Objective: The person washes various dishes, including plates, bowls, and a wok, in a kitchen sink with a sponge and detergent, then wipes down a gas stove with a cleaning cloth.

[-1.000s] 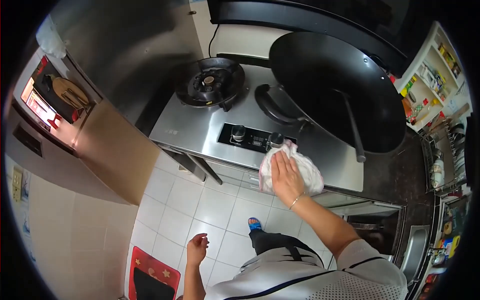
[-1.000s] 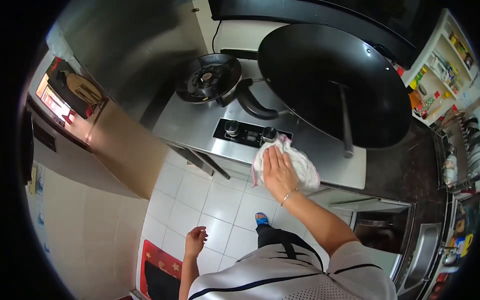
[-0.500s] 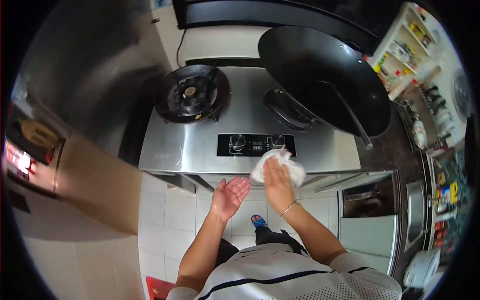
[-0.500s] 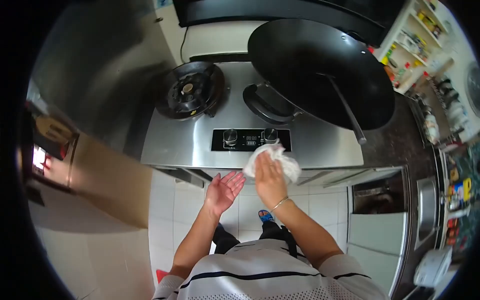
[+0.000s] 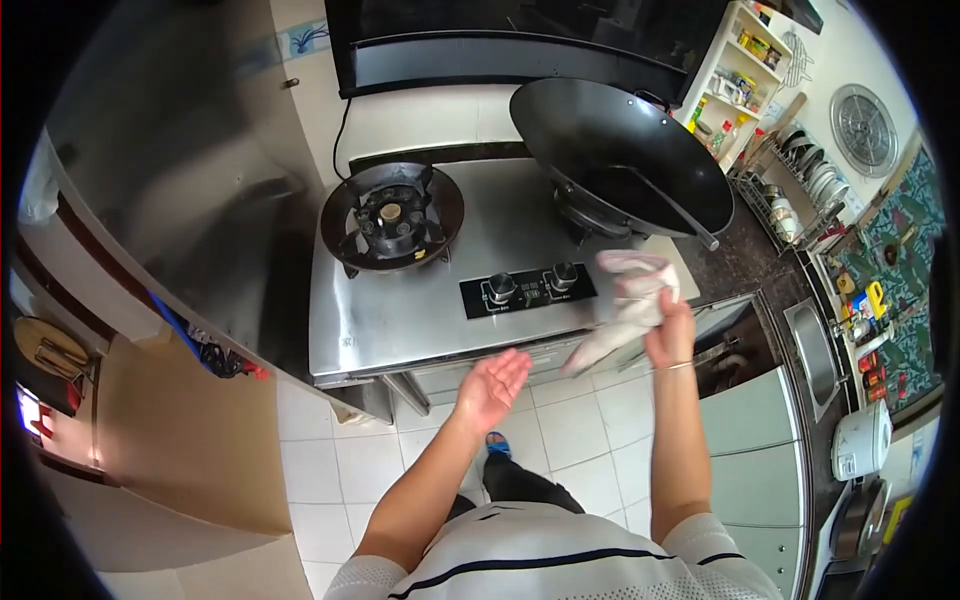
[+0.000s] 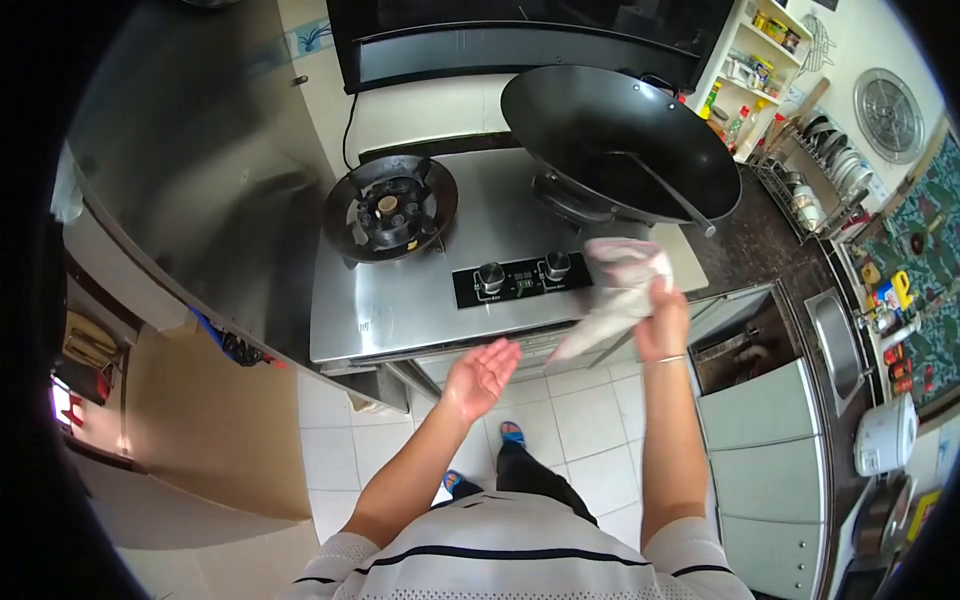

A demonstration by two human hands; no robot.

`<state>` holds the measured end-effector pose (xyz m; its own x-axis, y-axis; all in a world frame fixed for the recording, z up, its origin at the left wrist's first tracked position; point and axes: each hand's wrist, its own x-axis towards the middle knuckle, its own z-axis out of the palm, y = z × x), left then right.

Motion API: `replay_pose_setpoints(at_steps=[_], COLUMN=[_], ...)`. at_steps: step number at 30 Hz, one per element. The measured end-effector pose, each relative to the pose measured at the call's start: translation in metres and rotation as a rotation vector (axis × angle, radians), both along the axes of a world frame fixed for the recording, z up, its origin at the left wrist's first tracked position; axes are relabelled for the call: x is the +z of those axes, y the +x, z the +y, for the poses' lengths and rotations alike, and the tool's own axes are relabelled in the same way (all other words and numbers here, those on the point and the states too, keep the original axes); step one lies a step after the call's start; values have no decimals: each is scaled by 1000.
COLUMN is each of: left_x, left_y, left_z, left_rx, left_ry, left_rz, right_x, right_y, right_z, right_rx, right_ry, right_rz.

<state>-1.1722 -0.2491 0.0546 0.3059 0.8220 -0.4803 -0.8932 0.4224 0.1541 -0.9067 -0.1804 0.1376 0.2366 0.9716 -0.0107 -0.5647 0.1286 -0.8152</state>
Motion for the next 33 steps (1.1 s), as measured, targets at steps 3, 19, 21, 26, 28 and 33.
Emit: replay_pose_setpoints(at_steps=[3, 19, 21, 26, 28, 33], left_x=[24, 38, 36, 37, 39, 41], left_y=[5, 28, 28, 20, 15, 3], left_z=[-3, 81, 83, 86, 86, 85], left_rx=[-227, 5, 11, -40, -65, -202], left_ry=[311, 1093, 1097, 1145, 1168, 1254], left_rz=[514, 2711, 2694, 2625, 2619, 2540], right_x=[-18, -58, -57, -74, -83, -73], right_y=[47, -122, -151, -199, -201, -230], right_z=[31, 239, 264, 290, 303, 342], right_rx=[-175, 99, -61, -289, -309, -185], right_ry=[-31, -231, -352, -533, -361, -154], right_rz=[-707, -1625, -1922, -2211, -2145, -1916])
